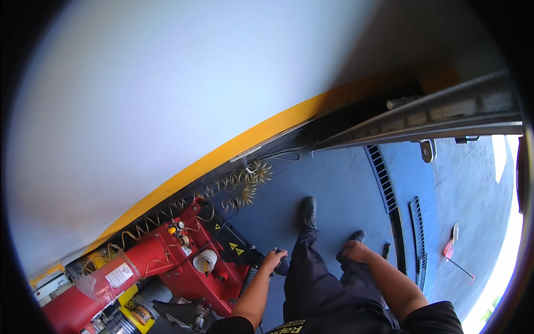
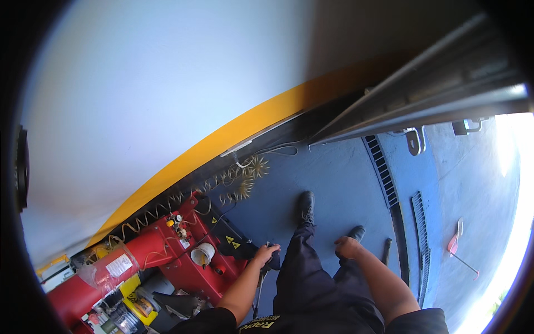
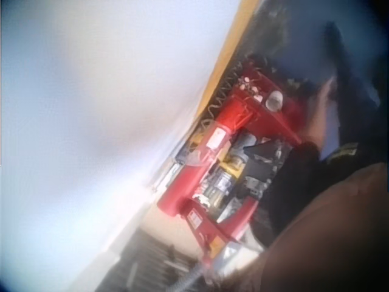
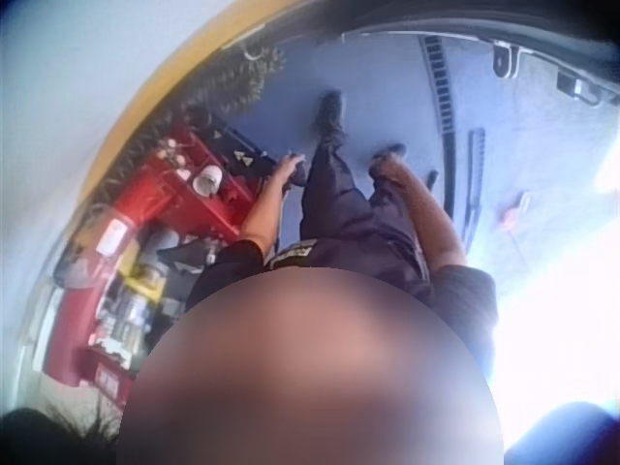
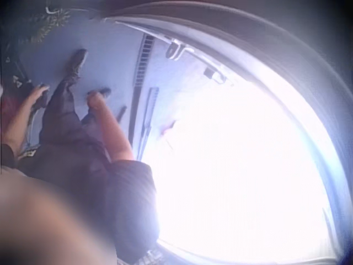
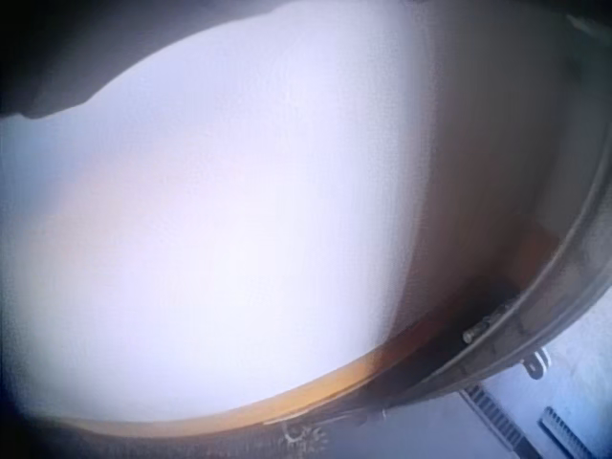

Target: The person removes drain covers, sweeps debris from the floor drain channel using a broom, and collects the debris with a dustpan and cardboard. The person then replaces the drain covers.

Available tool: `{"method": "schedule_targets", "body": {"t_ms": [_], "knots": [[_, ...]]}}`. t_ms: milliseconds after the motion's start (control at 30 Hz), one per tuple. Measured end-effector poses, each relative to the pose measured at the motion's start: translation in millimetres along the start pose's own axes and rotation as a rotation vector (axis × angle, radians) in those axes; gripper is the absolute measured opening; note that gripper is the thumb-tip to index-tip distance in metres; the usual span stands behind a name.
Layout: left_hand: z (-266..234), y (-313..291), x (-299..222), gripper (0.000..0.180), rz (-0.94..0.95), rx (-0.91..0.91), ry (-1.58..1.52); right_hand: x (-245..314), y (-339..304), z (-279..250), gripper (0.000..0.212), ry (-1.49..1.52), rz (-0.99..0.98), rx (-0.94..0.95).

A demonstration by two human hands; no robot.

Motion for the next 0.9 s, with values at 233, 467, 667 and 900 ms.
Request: {"method": "schedule_targets", "body": {"t_ms": [233, 467, 667, 900], "knots": [[7.6, -6.9, -33.1, 0.019, 0.053, 0.072, -0.069, -14.4, -41.1, -5.4, 0.042, 0.22, -0.087, -0.07], [42.4, -23.9, -62.9, 0.018, 0.064, 0.117, 0.38, -151.6, -89.4, 23.7, 0.041, 0.551, -0.18, -0.232], [125.2, -64.3, -94.5, 0.015, 0.022, 0.093, 0.791, -366.6, -123.1, 103.8, 0.038, 1.107, -0.056, -0.44], [312.5, -121.5, -159.6, 0.013, 0.15, 0.201, 1.382, -589.2, -236.3, 273.4, 0.031, 1.819, 0.332, -0.712]]}}
Point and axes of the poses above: each hand's wrist, its own y-axis towards the middle knuckle, its own z-axis out of the palm, x = y × z, the point moved 3 cm from there along y, towards the middle knuckle, and after that the axes turned 15 degrees about y, right-handed, at the moved point
